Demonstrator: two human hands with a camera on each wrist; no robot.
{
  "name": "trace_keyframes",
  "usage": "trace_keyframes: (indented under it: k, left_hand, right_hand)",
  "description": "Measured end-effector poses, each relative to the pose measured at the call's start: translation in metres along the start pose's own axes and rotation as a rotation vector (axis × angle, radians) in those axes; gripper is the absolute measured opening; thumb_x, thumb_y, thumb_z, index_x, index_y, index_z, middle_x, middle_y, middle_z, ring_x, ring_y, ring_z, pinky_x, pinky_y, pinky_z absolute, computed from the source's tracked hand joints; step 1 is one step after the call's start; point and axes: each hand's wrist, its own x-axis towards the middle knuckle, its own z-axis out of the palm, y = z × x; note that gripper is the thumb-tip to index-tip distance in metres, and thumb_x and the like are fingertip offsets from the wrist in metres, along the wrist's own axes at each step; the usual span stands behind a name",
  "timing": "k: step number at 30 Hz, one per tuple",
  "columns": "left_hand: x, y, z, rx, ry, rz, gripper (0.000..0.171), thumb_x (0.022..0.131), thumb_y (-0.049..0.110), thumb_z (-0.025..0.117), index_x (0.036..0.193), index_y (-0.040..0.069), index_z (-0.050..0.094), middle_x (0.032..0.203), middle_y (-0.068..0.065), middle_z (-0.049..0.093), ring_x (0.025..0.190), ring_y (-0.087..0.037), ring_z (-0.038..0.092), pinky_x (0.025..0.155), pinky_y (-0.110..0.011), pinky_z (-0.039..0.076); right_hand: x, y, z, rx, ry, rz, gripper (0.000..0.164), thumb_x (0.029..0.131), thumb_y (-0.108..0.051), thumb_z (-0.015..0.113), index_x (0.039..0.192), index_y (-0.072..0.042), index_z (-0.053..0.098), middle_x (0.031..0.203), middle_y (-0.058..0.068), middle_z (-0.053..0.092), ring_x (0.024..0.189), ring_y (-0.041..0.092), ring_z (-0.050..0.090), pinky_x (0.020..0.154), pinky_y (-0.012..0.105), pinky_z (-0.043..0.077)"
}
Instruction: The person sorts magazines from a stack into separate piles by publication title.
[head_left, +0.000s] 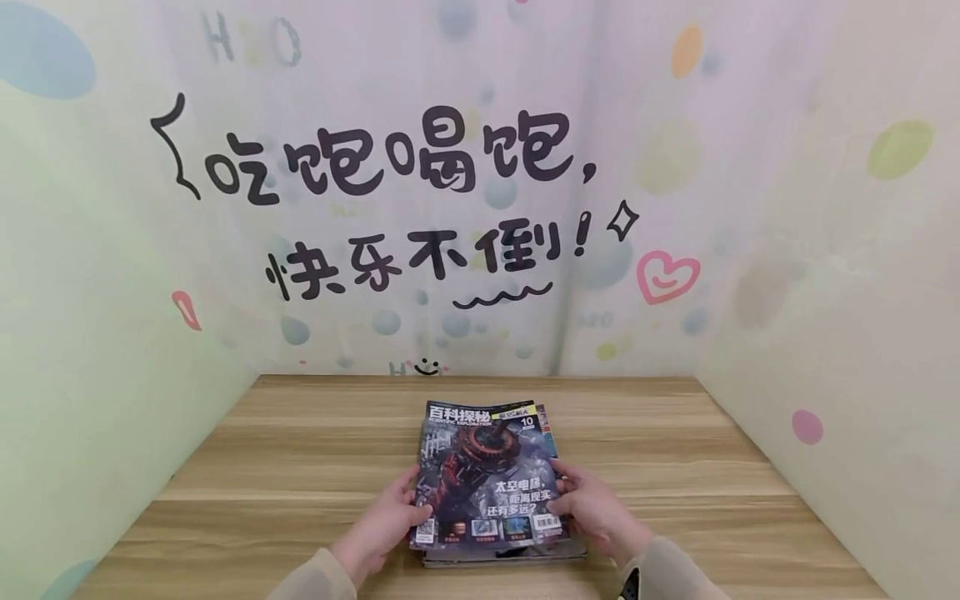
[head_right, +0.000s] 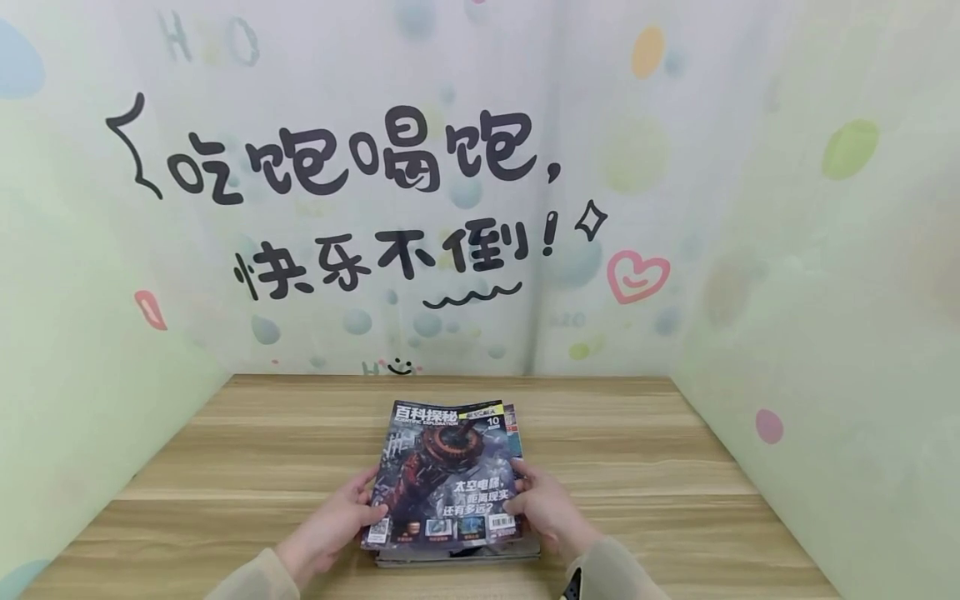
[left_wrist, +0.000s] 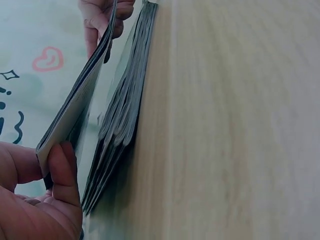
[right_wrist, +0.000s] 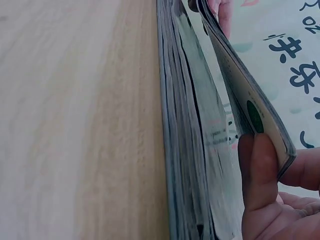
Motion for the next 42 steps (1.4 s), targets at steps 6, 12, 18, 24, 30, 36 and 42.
trace_keyframes:
  k: [6, 12, 18, 24, 30, 36, 42]
  left_hand:
    - [-0.003, 0.004, -0.013, -0.019, 0.017, -0.005, 0.075, 0.087, -0.007, 0.053, 0.147, -0.011, 0.009, 0.131, -0.04, 0.043, 0.098, -0.031, 0.063, 0.084, -0.042, 0.053]
    - [-0.003, 0.004, -0.031, -0.027, 0.072, -0.023, 0.074, 0.086, -0.008, 0.054, 0.148, -0.01, 0.012, 0.129, -0.037, 0.047, 0.095, -0.029, 0.064, 0.081, -0.04, 0.054]
    - [-0.003, 0.005, -0.051, -0.029, 0.09, -0.032, 0.074, 0.086, -0.008, 0.054, 0.147, -0.01, 0.011, 0.125, -0.035, 0.051, 0.093, -0.029, 0.065, 0.08, -0.039, 0.054]
    - [-0.003, 0.004, -0.075, -0.046, 0.067, -0.041, 0.076, 0.088, -0.007, 0.053, 0.148, -0.009, 0.007, 0.117, -0.025, 0.059, 0.089, -0.024, 0.066, 0.077, -0.036, 0.055]
    - [-0.004, 0.002, -0.098, -0.047, 0.065, -0.048, 0.078, 0.088, -0.006, 0.053, 0.149, -0.008, 0.004, 0.114, -0.019, 0.061, 0.087, -0.022, 0.066, 0.077, -0.035, 0.055]
    - [-0.005, 0.0, -0.118, -0.026, 0.07, -0.062, 0.08, 0.089, -0.004, 0.055, 0.15, -0.006, 0.004, 0.119, -0.023, 0.059, 0.089, -0.022, 0.066, 0.078, -0.035, 0.055]
    - [-0.006, -0.002, -0.137, -0.006, 0.086, -0.092, 0.078, 0.09, -0.004, 0.054, 0.15, -0.006, 0.004, 0.12, -0.023, 0.059, 0.091, -0.021, 0.065, 0.079, -0.035, 0.055]
  right_hand:
    - [0.006, -0.007, 0.012, -0.024, -0.017, -0.006, 0.082, 0.076, 0.015, 0.057, 0.148, 0.008, 0.019, 0.105, 0.017, 0.05, 0.084, 0.023, 0.059, 0.072, 0.036, 0.055]
    - [0.018, -0.014, 0.03, -0.014, -0.034, -0.003, 0.082, 0.077, 0.015, 0.057, 0.149, 0.006, 0.02, 0.106, 0.016, 0.05, 0.086, 0.022, 0.058, 0.074, 0.035, 0.055]
    - [0.029, -0.021, 0.047, -0.037, -0.04, -0.008, 0.082, 0.077, 0.014, 0.058, 0.15, 0.004, 0.021, 0.095, 0.01, 0.045, 0.068, 0.013, 0.046, 0.057, 0.024, 0.046]
    - [0.04, -0.026, 0.066, -0.026, -0.046, -0.006, 0.079, 0.079, 0.015, 0.056, 0.15, 0.002, 0.024, 0.092, 0.008, 0.046, 0.066, 0.012, 0.049, 0.056, 0.025, 0.048]
    - [0.051, -0.026, 0.086, -0.036, -0.036, -0.004, 0.078, 0.079, 0.014, 0.058, 0.149, 0.0, 0.027, 0.1, 0.011, 0.051, 0.054, 0.009, 0.038, 0.047, 0.021, 0.036]
    - [0.058, -0.025, 0.105, 0.009, -0.043, 0.008, 0.08, 0.078, 0.015, 0.057, 0.15, -0.001, 0.027, 0.106, 0.013, 0.055, 0.063, 0.012, 0.054, 0.058, 0.029, 0.052]
    - [0.065, -0.025, 0.126, 0.03, -0.038, 0.007, 0.079, 0.077, 0.018, 0.056, 0.149, 0.0, 0.029, 0.104, 0.013, 0.062, 0.072, 0.016, 0.063, 0.064, 0.035, 0.056]
